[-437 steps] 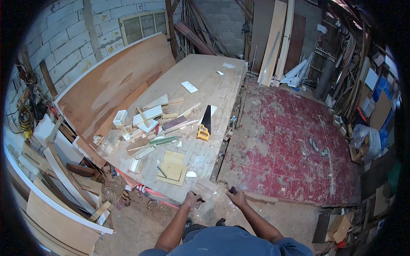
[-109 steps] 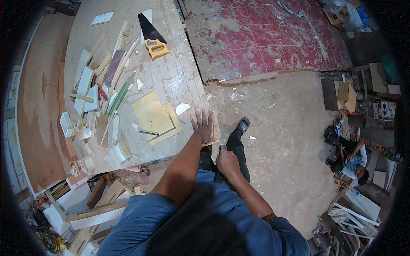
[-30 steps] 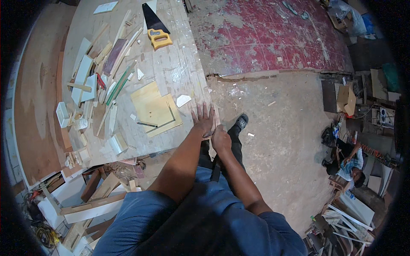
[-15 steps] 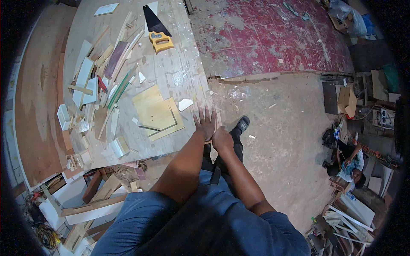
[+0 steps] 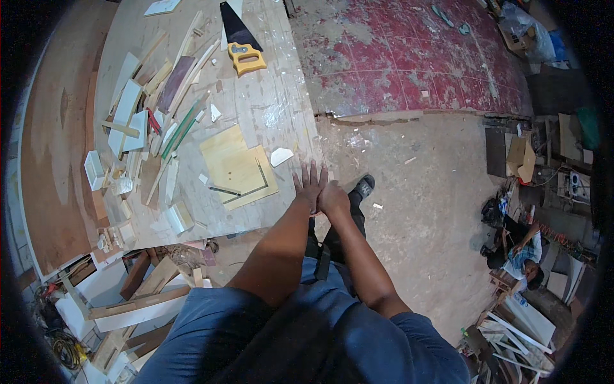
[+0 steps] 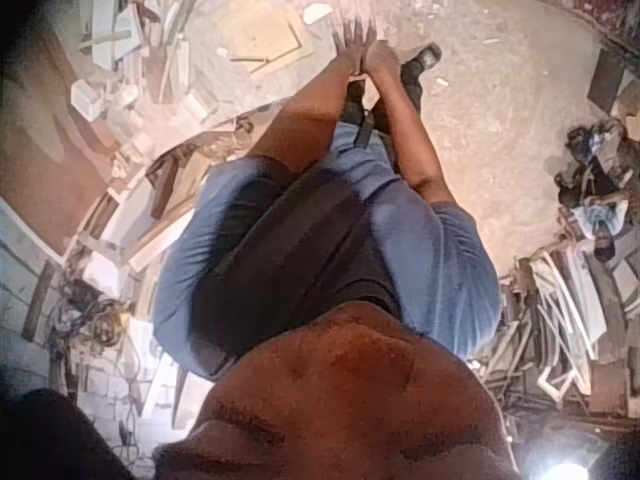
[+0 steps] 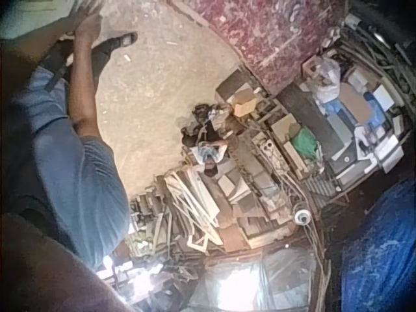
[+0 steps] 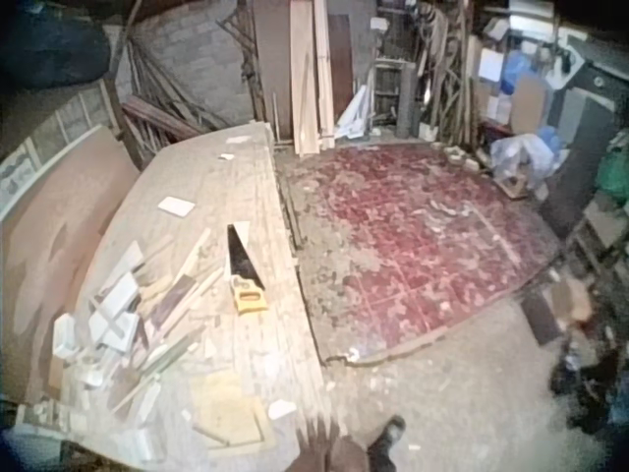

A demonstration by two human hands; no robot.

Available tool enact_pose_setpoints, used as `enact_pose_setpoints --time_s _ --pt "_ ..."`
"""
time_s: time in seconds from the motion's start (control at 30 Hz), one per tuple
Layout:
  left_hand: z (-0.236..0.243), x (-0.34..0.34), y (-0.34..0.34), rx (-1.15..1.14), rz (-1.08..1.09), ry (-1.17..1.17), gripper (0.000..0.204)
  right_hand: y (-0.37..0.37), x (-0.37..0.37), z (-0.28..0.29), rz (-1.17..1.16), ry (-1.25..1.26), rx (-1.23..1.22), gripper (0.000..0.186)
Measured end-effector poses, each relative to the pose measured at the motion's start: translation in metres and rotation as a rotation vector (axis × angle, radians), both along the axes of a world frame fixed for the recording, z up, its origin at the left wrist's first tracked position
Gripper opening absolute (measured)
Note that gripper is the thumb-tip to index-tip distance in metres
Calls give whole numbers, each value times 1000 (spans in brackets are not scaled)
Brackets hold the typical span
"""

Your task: The person cuts a wooden piece with a handheld saw blade while holding it against the edge of a workbench, repositioning the wood and continuing to saw it.

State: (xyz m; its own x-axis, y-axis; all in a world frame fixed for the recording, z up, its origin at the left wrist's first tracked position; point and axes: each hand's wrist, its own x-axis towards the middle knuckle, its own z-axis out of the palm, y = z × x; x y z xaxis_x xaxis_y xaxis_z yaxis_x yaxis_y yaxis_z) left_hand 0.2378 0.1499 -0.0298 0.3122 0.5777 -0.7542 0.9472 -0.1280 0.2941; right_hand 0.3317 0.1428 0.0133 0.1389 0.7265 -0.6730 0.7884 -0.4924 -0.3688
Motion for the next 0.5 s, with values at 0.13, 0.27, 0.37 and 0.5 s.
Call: enact_pose_setpoints --time_s 0.13,0.27,0.37,0.5 --pt "0 2 1 21 -39 30 113 -5 4 -19 121 15 1 38" --pt "12 10 7 12 10 -29 109 4 5 -20 -38 -36 11 39" --pt "1 0 4 -24 17 -10 104 5 -4 37 224 -27 10 39" --pt "-7 2 -1 39 -13 17 98 -20 4 7 221 -195 87 32"
